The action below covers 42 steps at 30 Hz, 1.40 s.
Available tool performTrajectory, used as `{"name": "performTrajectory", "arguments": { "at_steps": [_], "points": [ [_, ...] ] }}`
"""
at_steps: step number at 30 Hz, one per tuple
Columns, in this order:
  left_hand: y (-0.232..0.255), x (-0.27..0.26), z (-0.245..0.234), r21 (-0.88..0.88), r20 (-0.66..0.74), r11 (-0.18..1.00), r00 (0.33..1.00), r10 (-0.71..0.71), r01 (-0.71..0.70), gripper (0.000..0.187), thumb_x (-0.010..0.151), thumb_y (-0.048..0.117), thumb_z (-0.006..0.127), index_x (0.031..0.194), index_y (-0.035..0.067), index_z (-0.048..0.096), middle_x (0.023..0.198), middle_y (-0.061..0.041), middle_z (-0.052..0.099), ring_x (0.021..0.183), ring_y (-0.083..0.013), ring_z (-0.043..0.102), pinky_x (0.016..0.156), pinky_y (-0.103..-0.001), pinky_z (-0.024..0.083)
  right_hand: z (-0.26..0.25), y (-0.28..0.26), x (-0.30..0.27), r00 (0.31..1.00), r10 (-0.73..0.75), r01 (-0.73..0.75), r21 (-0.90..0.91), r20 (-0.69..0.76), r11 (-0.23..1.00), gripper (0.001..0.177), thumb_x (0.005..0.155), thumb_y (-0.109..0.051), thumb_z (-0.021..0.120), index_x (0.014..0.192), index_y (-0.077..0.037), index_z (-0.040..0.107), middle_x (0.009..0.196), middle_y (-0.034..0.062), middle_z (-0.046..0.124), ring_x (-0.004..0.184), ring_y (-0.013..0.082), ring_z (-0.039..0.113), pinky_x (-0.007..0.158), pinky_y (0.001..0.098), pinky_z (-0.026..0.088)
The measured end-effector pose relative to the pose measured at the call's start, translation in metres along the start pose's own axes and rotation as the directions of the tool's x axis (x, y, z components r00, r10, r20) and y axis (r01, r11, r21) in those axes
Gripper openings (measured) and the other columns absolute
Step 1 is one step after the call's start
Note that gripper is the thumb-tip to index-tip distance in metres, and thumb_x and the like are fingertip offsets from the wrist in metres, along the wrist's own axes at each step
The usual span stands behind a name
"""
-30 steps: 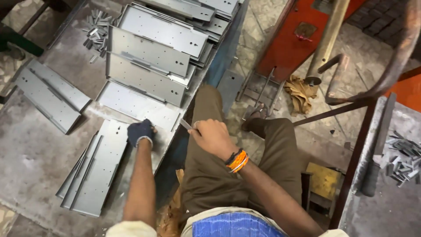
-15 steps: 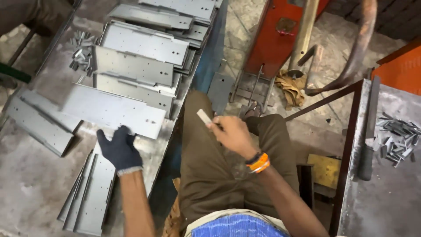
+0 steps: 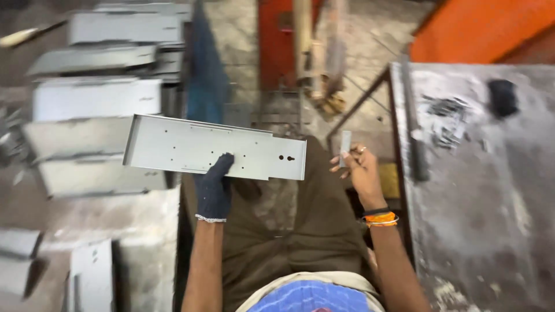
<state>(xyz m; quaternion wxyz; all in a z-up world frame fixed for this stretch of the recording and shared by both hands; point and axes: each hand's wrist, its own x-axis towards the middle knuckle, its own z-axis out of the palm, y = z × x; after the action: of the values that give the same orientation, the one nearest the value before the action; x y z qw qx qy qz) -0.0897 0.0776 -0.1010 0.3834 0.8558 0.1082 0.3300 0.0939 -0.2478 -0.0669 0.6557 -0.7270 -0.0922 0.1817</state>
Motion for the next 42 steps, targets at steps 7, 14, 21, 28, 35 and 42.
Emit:
{"name": "performTrajectory", "arguments": {
  "at_steps": [7,14,21,28,35,42],
  "points": [
    [0.037,0.013,0.091,-0.107,0.187,0.99,0.976,0.115,-0.096,0.051,0.071,-0.013,0.063,0.12,0.0,0.071,0.125,-0.018,0.07,0.122,-0.0316,0.065,0.11,-0.042,0.048,-0.162,0.091,0.006,0.896,0.081,-0.019,0.144,-0.437,0.989,0.011,0.093,-0.005,0.065,0.103,-0.006,0.06,0.085,0.0047,0.071,0.067,0.0146,0.069,0.052,0.0274,0.051],
    [0.047,0.015,0.145,-0.56,0.363,0.728,0.907,-0.214,0.396,0.041,0.09,-0.013,0.058,0.126,0.0,0.073,0.135,-0.016,0.07,0.127,-0.0268,0.065,0.112,-0.04,0.052,-0.257,0.127,0.056,0.647,-0.297,-0.315,-0.6,-0.703,0.735,0.023,0.078,-0.017,0.081,0.093,-0.003,0.071,0.081,0.0159,0.072,0.075,0.0353,0.069,0.069,0.0475,0.054],
    [0.023,0.004,0.167,-0.662,0.472,0.525,0.842,-0.262,0.535,0.033,0.101,-0.005,0.053,0.128,0.001,0.071,0.14,-0.014,0.067,0.131,-0.0235,0.063,0.113,-0.039,0.05,-0.244,0.12,0.053,0.643,-0.266,-0.544,-0.673,-0.718,0.502,0.034,0.083,-0.031,0.083,0.111,-0.012,0.078,0.103,0.0206,0.074,0.099,0.0442,0.068,0.084,0.0558,0.051],
    [0.048,0.012,0.155,-0.259,0.374,0.96,0.927,-0.005,0.109,0.045,0.089,-0.006,0.052,0.131,-0.001,0.067,0.139,-0.014,0.065,0.13,-0.0245,0.061,0.108,-0.038,0.053,-0.287,0.144,0.069,0.712,-0.069,-0.579,-0.639,-0.699,0.506,0.041,0.078,-0.04,0.086,0.105,-0.01,0.079,0.109,0.0207,0.074,0.104,0.0431,0.068,0.088,0.0522,0.053],
    [0.074,0.018,0.154,-0.555,0.404,0.655,0.855,-0.326,0.512,0.036,0.09,-0.003,0.059,0.124,-0.003,0.071,0.134,-0.015,0.067,0.122,-0.027,0.065,0.096,-0.04,0.058,-0.303,0.149,0.068,0.755,0.144,-0.606,-0.598,-0.639,0.524,0.043,0.075,-0.048,0.088,0.093,-0.009,0.079,0.1,0.0189,0.077,0.095,0.0368,0.073,0.083,0.0482,0.055],
    [0.051,0.005,0.17,-0.707,0.553,0.2,0.706,-0.442,0.679,0.029,0.093,0.013,0.066,0.118,0.0,0.073,0.131,-0.01,0.07,0.123,-0.0193,0.065,0.099,-0.037,0.057,-0.261,0.127,0.051,0.707,-0.162,-0.497,-0.646,-0.689,0.579,0.047,0.067,-0.038,0.092,0.096,-0.005,0.074,0.091,0.019,0.073,0.084,0.0409,0.069,0.071,0.0509,0.053]
  ]
}}
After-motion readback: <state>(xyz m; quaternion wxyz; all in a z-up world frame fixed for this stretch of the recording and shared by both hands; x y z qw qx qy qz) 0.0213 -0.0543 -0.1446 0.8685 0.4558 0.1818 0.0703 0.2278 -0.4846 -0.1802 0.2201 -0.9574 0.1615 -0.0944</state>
